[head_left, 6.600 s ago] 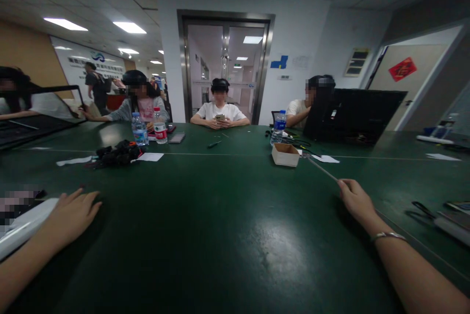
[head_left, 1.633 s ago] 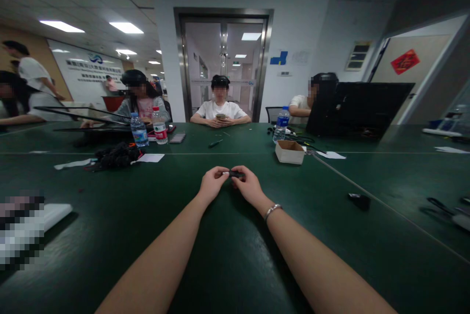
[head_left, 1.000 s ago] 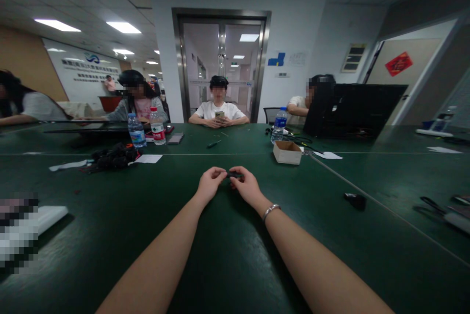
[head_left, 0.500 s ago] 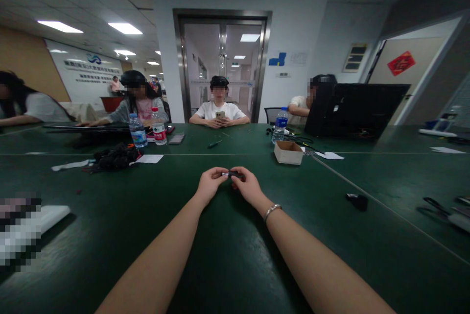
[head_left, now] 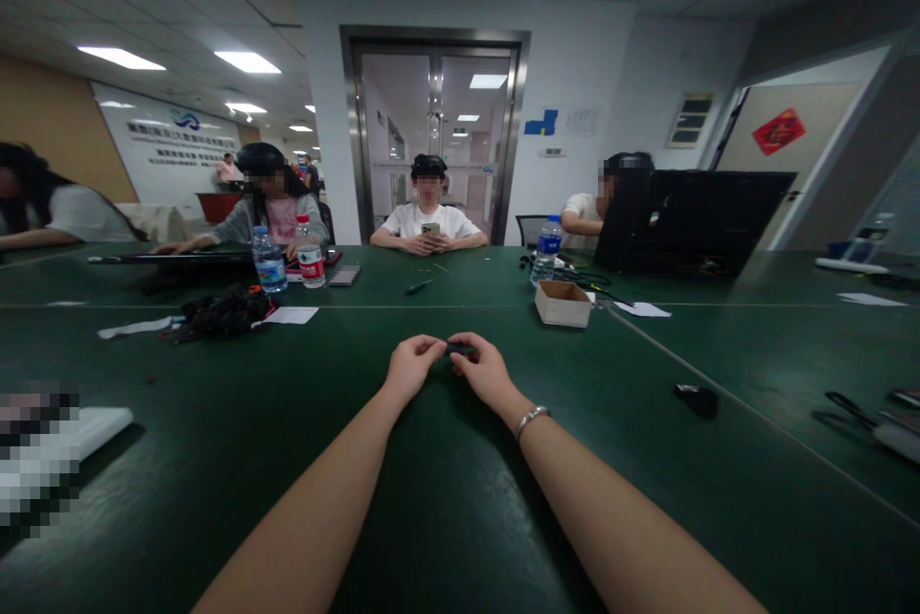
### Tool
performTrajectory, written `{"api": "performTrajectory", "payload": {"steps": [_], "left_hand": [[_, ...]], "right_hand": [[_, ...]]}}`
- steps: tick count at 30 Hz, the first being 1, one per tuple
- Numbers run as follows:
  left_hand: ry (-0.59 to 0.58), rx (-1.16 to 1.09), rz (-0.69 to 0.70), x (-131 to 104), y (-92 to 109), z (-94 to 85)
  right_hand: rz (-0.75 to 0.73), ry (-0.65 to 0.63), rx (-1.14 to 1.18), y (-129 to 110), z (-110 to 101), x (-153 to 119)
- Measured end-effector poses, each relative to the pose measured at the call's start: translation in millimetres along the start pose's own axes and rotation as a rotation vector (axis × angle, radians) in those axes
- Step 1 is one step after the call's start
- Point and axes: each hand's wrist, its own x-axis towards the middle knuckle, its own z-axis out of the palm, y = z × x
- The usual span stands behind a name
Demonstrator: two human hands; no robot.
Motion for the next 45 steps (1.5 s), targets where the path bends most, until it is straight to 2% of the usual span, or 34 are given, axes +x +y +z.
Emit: {"api": "performTrajectory", "payload": {"steps": [3,11,17,21,25,27,32,39,45], "left_hand": [[-0.014,-0.049,0.033,-2,2,-0.6],[-0.057,-0.184,0.008,-4,6,-0.3],[-0.109,-0.172,0.001,-7,12,-1.8],[-0.082,-0.114,-0.021,-9,17,-1.6],[-0.005,-0.168,0.011,-9,16,-0.2],[0.019,-0.186,-0.023,-8,16,0.9],[-0.022,-0.14,-0.135,-5,12,3.3],[-0.068,-0.103,0.008,-6,9,0.2],[0.001,-0.126,-0.06,-5,6,4.4]], "right_hand": [[0.004,-0.012,0.018,0,0,0],[0.008,-0.004,-0.029,-1,-1,2],[0.011,0.008,-0.106,-4,-4,1],[0.034,-0.009,-0.107,-7,-3,0],[0.02,-0.013,-0.1,-3,-3,1],[0.014,-0.015,-0.097,0,-3,2],[0.002,-0.032,-0.094,2,-4,4],[0.022,-0.021,-0.099,-2,-4,3],[-0.003,-0.009,-0.085,4,-2,5]]}}
